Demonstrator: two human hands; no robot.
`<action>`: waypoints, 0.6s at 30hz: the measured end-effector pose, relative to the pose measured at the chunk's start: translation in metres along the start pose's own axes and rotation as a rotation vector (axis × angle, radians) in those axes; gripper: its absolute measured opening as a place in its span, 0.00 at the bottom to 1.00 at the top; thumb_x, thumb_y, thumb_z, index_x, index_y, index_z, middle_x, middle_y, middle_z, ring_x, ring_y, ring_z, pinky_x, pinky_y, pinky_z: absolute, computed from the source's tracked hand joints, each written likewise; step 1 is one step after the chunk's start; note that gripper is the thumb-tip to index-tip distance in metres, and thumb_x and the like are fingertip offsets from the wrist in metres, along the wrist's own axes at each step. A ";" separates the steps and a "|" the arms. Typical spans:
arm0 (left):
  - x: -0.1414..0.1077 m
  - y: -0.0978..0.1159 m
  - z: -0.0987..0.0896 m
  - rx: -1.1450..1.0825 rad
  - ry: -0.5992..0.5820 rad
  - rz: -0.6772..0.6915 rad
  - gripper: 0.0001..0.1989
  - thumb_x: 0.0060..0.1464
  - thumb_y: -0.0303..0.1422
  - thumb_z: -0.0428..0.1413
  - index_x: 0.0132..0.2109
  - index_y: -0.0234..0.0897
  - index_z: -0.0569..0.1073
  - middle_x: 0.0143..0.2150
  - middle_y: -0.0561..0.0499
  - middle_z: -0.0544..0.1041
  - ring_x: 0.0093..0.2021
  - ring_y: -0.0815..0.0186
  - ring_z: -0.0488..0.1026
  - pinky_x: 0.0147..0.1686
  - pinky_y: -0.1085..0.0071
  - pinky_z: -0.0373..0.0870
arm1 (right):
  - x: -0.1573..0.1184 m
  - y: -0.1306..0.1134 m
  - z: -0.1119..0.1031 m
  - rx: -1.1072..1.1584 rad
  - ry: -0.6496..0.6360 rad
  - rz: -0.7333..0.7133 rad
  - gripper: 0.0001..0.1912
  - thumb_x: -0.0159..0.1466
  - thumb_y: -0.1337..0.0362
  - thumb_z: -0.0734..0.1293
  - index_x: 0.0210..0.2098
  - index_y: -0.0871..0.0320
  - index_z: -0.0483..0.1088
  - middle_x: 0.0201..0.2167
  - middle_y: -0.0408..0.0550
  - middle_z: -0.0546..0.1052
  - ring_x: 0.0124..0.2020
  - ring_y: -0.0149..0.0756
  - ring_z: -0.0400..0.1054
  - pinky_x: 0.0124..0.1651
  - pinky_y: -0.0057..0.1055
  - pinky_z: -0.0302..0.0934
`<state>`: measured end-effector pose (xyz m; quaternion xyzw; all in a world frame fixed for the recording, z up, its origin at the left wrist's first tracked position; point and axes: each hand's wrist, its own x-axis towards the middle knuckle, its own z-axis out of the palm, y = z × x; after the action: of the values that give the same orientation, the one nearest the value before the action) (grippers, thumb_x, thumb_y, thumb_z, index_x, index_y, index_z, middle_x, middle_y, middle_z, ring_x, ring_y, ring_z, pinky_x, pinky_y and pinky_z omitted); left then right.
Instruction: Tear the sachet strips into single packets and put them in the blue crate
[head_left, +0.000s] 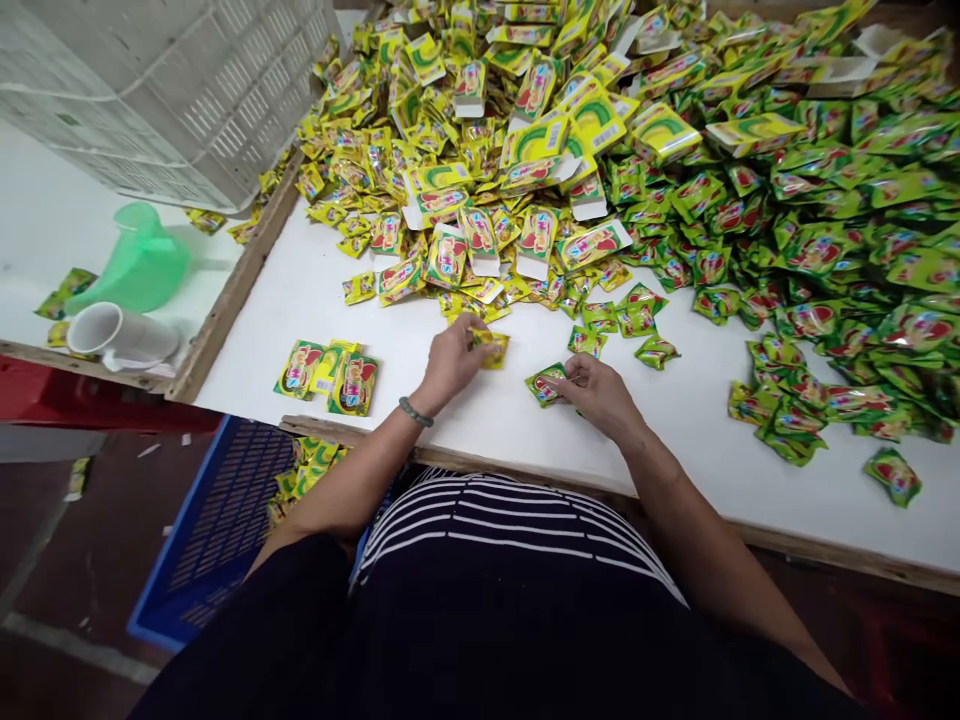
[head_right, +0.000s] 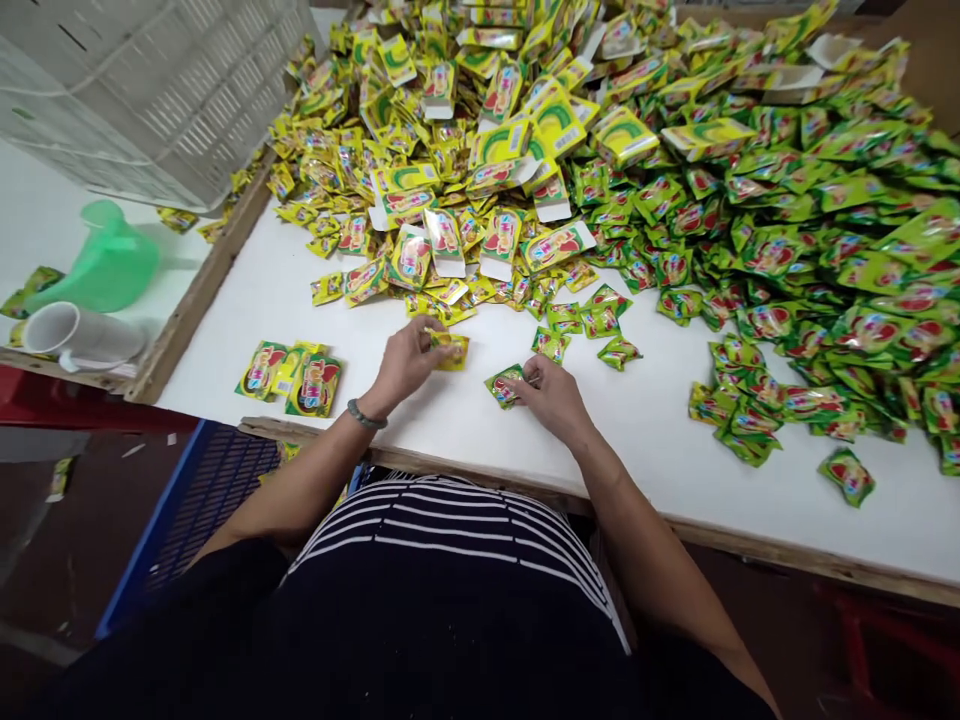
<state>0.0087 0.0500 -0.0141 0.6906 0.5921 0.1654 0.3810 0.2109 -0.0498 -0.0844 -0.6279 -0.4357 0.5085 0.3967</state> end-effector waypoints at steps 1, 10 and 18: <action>-0.007 -0.002 0.003 -0.132 -0.054 -0.027 0.11 0.49 0.35 0.62 0.38 0.38 0.69 0.19 0.60 0.59 0.22 0.70 0.60 0.26 0.73 0.54 | 0.000 -0.004 0.005 0.124 0.015 0.032 0.23 0.52 0.44 0.72 0.31 0.53 0.62 0.25 0.40 0.73 0.30 0.38 0.73 0.32 0.34 0.72; -0.033 0.004 0.022 -0.785 -0.185 -0.170 0.20 0.44 0.41 0.65 0.39 0.35 0.69 0.23 0.59 0.68 0.25 0.73 0.68 0.30 0.75 0.65 | 0.004 -0.030 0.040 0.180 0.176 0.038 0.23 0.53 0.42 0.71 0.29 0.52 0.62 0.26 0.46 0.74 0.30 0.41 0.72 0.33 0.37 0.71; -0.016 -0.003 0.023 -0.555 -0.225 -0.050 0.20 0.43 0.46 0.66 0.33 0.34 0.71 0.23 0.54 0.73 0.24 0.71 0.69 0.27 0.73 0.65 | 0.004 -0.019 0.040 0.317 -0.064 -0.058 0.26 0.56 0.44 0.70 0.43 0.57 0.70 0.33 0.48 0.78 0.35 0.40 0.74 0.38 0.37 0.71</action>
<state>0.0181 0.0272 -0.0278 0.5595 0.4950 0.2338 0.6224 0.1688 -0.0375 -0.0746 -0.5281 -0.3806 0.5789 0.4911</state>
